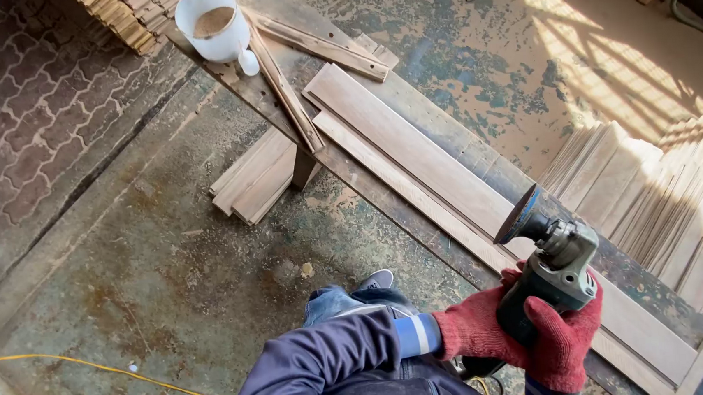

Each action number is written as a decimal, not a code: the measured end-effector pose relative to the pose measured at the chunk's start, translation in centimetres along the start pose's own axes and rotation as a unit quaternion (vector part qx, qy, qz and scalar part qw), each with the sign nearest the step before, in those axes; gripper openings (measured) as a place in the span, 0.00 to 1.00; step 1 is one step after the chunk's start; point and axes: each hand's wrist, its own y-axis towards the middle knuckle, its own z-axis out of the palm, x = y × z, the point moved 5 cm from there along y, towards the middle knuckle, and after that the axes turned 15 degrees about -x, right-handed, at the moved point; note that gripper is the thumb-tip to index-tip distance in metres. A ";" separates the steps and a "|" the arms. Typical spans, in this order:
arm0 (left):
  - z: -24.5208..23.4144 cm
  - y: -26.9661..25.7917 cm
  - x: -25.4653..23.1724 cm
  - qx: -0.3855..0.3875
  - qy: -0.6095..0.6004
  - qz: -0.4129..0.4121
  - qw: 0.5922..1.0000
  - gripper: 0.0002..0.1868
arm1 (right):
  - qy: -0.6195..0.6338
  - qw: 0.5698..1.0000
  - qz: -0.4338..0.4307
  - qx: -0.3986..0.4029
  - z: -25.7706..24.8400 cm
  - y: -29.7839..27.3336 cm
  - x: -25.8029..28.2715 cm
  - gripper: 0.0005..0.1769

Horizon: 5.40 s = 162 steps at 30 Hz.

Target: Sanding the surface of a wooden board using an angle grinder.

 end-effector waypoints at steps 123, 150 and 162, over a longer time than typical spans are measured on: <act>-35.7 15.3 -3.2 -0.128 -0.114 -0.359 0.917 0.26 | -0.148 0.910 0.343 -0.178 32.1 -2.5 -18.8 0.29; -44.2 15.2 -8.2 -0.195 -0.184 -0.324 0.907 0.23 | -0.165 0.916 0.358 -0.074 40.8 -0.4 -17.9 0.33; -40.3 15.0 -7.3 -0.161 -0.176 -0.325 0.915 0.21 | -0.157 0.917 0.350 -0.110 37.2 -1.1 -17.2 0.33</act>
